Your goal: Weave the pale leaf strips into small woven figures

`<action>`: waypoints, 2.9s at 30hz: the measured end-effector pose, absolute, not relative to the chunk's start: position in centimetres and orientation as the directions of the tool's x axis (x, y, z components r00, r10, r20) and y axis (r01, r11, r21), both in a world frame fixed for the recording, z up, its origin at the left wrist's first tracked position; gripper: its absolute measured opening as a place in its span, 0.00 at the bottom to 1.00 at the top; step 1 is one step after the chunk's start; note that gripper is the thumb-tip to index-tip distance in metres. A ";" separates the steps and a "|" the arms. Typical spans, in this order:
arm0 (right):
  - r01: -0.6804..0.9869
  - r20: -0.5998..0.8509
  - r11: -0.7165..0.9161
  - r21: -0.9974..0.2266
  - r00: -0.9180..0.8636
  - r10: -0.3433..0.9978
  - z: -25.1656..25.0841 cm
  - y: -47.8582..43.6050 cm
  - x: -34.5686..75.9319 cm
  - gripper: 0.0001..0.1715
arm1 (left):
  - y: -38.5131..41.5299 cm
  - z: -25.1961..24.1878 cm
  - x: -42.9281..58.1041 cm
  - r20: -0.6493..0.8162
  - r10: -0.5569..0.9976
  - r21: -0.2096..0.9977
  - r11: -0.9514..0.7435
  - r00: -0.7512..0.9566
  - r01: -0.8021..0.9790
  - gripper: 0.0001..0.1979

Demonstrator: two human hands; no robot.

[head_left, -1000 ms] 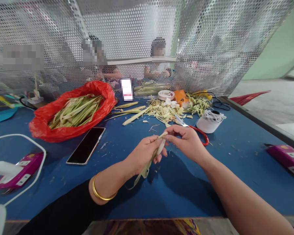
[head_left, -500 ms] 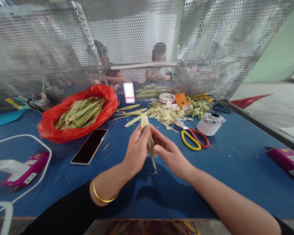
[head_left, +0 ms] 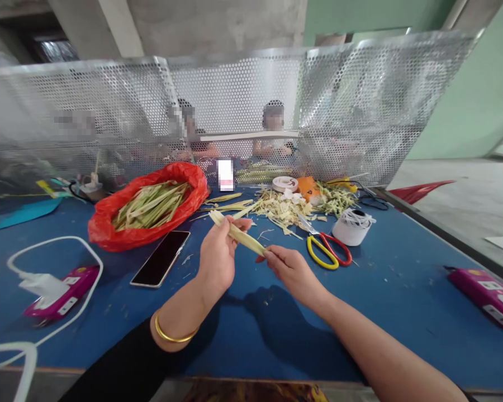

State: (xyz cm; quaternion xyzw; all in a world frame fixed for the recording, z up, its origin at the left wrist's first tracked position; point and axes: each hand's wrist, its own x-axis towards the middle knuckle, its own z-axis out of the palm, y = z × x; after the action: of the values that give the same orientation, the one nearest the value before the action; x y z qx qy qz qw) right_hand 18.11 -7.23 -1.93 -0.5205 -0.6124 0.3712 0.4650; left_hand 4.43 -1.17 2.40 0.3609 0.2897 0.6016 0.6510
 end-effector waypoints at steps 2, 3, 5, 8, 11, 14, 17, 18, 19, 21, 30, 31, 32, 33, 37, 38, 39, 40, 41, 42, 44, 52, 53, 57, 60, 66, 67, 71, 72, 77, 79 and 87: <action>0.357 0.208 0.194 -0.914 -0.001 0.978 -1.7 -7.3 18.3 0.21 | -1.2 2.5 4.1 -0.006 0.996 0.797 0.057 0.087 -0.601 0.04; 0.392 0.224 0.201 -0.898 0.013 0.974 -1.5 -7.4 18.3 0.20 | -1.3 2.5 4.0 -0.034 0.996 0.791 0.077 0.082 -0.607 0.05; 0.453 0.264 0.218 -0.864 0.039 0.964 -1.2 -7.6 18.4 0.19 | -1.5 2.2 3.7 -0.059 0.995 0.786 0.097 0.082 -0.610 0.06; 0.515 0.303 0.221 -0.828 0.080 0.950 -0.9 -7.7 18.4 0.17 | -1.8 1.6 3.3 -0.046 0.994 0.790 0.096 0.098 -0.606 0.05; 0.517 0.301 0.198 -0.833 0.122 0.946 -1.0 -7.6 18.4 0.17 | -2.1 1.1 2.8 -0.045 0.993 0.799 0.103 0.112 -0.593 0.04; 0.474 0.280 0.182 -0.861 0.144 0.949 -1.2 -7.6 18.5 0.17 | -2.3 0.6 2.3 -0.077 0.989 0.818 0.135 0.127 -0.558 0.04; 0.536 0.334 0.214 -0.817 0.136 0.933 -1.1 -7.6 19.0 0.17 | -2.2 0.1 1.4 -0.077 0.996 0.893 0.085 0.035 -0.441 0.06; 0.576 0.372 0.240 -0.781 0.121 0.920 -1.0 -7.5 19.2 0.16 | -2.1 0.1 1.1 -0.015 0.998 0.929 -0.009 -0.061 -0.370 0.10; 0.615 0.409 0.267 -0.742 0.100 0.907 -0.8 -7.5 19.5 0.16 | -2.0 0.1 0.8 0.096 0.980 0.952 -0.141 -0.173 -0.271 0.15; 0.676 0.465 0.321 -0.663 0.036 0.884 -0.6 -7.4 20.0 0.15 | -2.0 0.4 0.3 0.414 0.869 0.905 -0.425 -0.271 0.016 0.22; 0.756 0.488 0.456 -0.470 -0.208 0.848 -0.9 -7.4 20.5 0.15 | -2.1 1.1 3.6 0.105 0.660 0.757 -0.538 0.744 0.370 0.18; 0.760 0.481 0.449 -0.470 -0.205 0.852 -1.0 -7.4 20.5 0.15 | -1.9 1.0 3.9 0.037 0.650 0.803 -0.471 0.759 0.364 0.21; 0.761 0.474 0.435 -0.481 -0.191 0.860 -1.0 -7.3 20.6 0.15 | -1.7 0.9 4.0 -0.017 0.645 0.849 -0.394 0.764 0.352 0.23; 0.757 0.464 0.415 -0.505 -0.167 0.870 -1.0 -7.2 20.7 0.14 | -1.5 0.9 4.1 -0.056 0.646 0.891 -0.313 0.761 0.331 0.23; 0.647 0.369 0.309 -0.698 -0.046 0.928 -0.4 -7.0 21.0 0.08 | -1.2 1.1 3.7 -0.158 0.642 0.967 -0.054 0.751 0.249 0.21; 0.606 0.333 0.283 -0.743 -0.031 0.942 -0.3 -7.0 21.1 0.09 | -1.3 1.3 3.5 -0.182 0.631 0.969 -0.017 0.754 0.248 0.21; 0.565 0.298 0.261 -0.782 -0.028 0.954 -0.1 -7.0 21.2 0.10 | -1.3 1.4 3.4 -0.200 0.621 0.969 0.008 0.758 0.248 0.21; 0.526 0.266 0.242 -0.815 -0.030 0.963 0.1 -7.0 21.2 0.12 | -1.3 1.5 3.4 -0.210 0.613 0.969 0.024 0.762 0.248 0.20; 0.491 0.238 0.223 -0.842 -0.032 0.971 0.2 -7.1 21.3 0.12 | -1.4 1.5 3.4 -0.216 0.609 0.969 0.035 0.763 0.246 0.20; 0.463 0.214 0.204 -0.862 -0.031 0.976 0.3 -7.1 21.3 0.12 | -1.5 1.6 3.4 -0.217 0.610 0.969 0.043 0.762 0.242 0.20; 0.436 0.186 0.175 -0.883 -0.016 0.982 0.3 -7.1 21.2 0.13 | -1.6 1.6 3.5 -0.217 0.615 0.971 0.057 0.758 0.232 0.20; 0.306 0.229 0.173 -0.936 0.160 0.960 0.4 -6.7 21.5 0.17 | -2.4 1.8 3.9 -0.164 0.641 0.982 0.032 0.750 0.188 0.16; 0.261 0.262 0.190 -0.947 0.276 0.925 0.4 -6.6 21.9 0.18 | -2.4 1.8 3.9 -0.157 0.664 0.985 0.052 0.731 0.164 0.15; 0.093 0.230 0.223 -0.970 0.640 0.733 0.3 -6.0 23.5 0.20 | -2.5 2.2 3.9 -0.135 0.736 0.991 0.113 0.663 0.077 0.14; -0.033 0.117 0.166 -0.986 0.574 0.810 0.3 -6.0 23.6 0.19 | -2.5 2.6 3.8 -0.103 0.780 0.994 0.096 0.617 0.044 0.14; -0.145 0.052 0.067 -0.987 0.108 0.993 0.7 -7.0 20.8 0.13 | -3.3 2.8 4.5 -0.072 0.799 0.997 0.053 0.597 0.048 0.14; -0.180 0.076 0.092 -0.979 0.095 0.993 0.8 -7.1 20.4 0.11 | -3.5 2.7 4.7 -0.075 0.793 0.997 0.054 0.604 0.052 0.15; -0.236 0.109 0.140 -0.961 0.140 0.984 0.5 -7.1 19.7 0.10 | -3.7 2.4 5.3 -0.076 0.777 0.997 0.051 0.625 0.057 0.15; -0.226 0.108 0.143 -0.964 0.159 0.981 0.3 -7.1 19.8 0.10 | -3.7 2.3 5.5 -0.088 0.775 0.996 0.066 0.626 0.058 0.15; -0.079 0.149 0.173 -0.982 0.246 0.958 0.3 -7.0 20.7 0.12 | -3.6 2.6 6.3 -0.192 0.741 0.974 0.225 0.643 0.031 0.09; -0.067 0.167 0.186 -0.980 0.223 0.960 0.6 -7.1 21.2 0.13 | -3.5 2.9 6.5 -0.187 0.710 0.968 0.249 0.679 0.007 0.09; -0.194 0.158 0.185 -0.963 0.147 0.976 2.0 -7.4 22.0 0.10 | -2.3 3.4 6.5 -0.237 0.649 0.934 0.357 0.723 -0.014 0.13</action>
State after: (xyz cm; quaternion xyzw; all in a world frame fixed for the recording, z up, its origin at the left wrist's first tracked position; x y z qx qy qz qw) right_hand 21.99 -7.39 2.00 -0.4316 -0.4530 0.4704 0.6223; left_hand 6.50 -2.29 3.37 0.5241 0.3026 0.2162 0.7661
